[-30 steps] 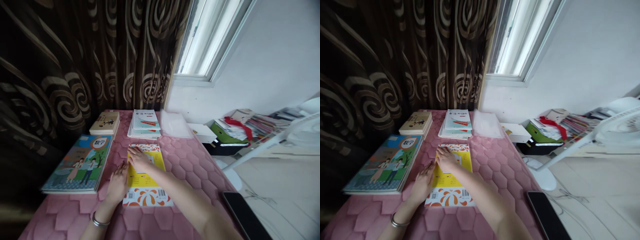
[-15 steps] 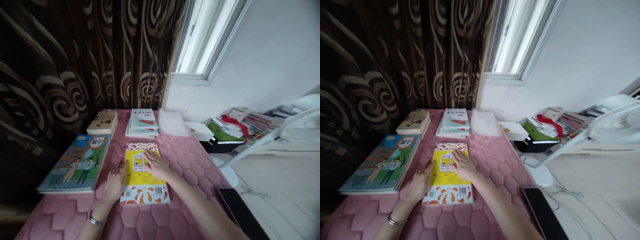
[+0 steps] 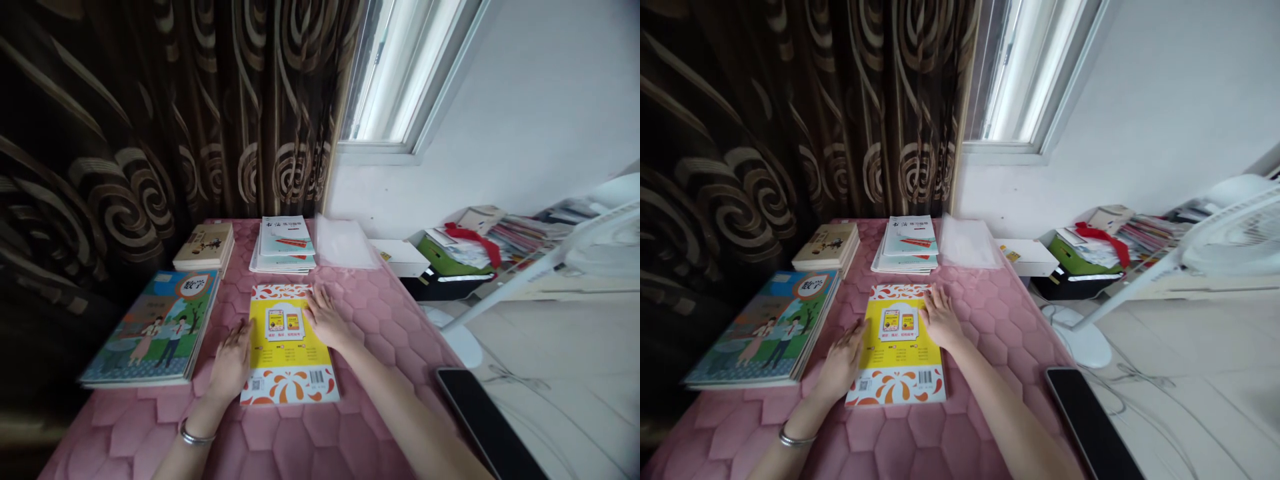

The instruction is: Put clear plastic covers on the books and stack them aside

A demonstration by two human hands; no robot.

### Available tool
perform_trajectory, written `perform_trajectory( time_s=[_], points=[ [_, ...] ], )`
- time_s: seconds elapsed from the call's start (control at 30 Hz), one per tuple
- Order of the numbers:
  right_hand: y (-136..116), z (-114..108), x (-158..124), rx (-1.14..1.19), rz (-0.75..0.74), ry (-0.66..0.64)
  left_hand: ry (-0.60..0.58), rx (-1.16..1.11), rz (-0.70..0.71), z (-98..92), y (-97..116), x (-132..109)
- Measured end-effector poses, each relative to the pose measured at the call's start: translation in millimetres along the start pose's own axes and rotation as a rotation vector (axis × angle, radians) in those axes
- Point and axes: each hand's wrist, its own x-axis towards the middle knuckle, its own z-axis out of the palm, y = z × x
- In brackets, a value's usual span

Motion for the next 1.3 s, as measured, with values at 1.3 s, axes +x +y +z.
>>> perform_trajectory(
  time_s=[1.3],
  points=[
    [-100, 36, -70, 1.332, -0.131, 0.067, -0.150, -0.654, -0.534, -37.2, 17, 54]
  ],
)
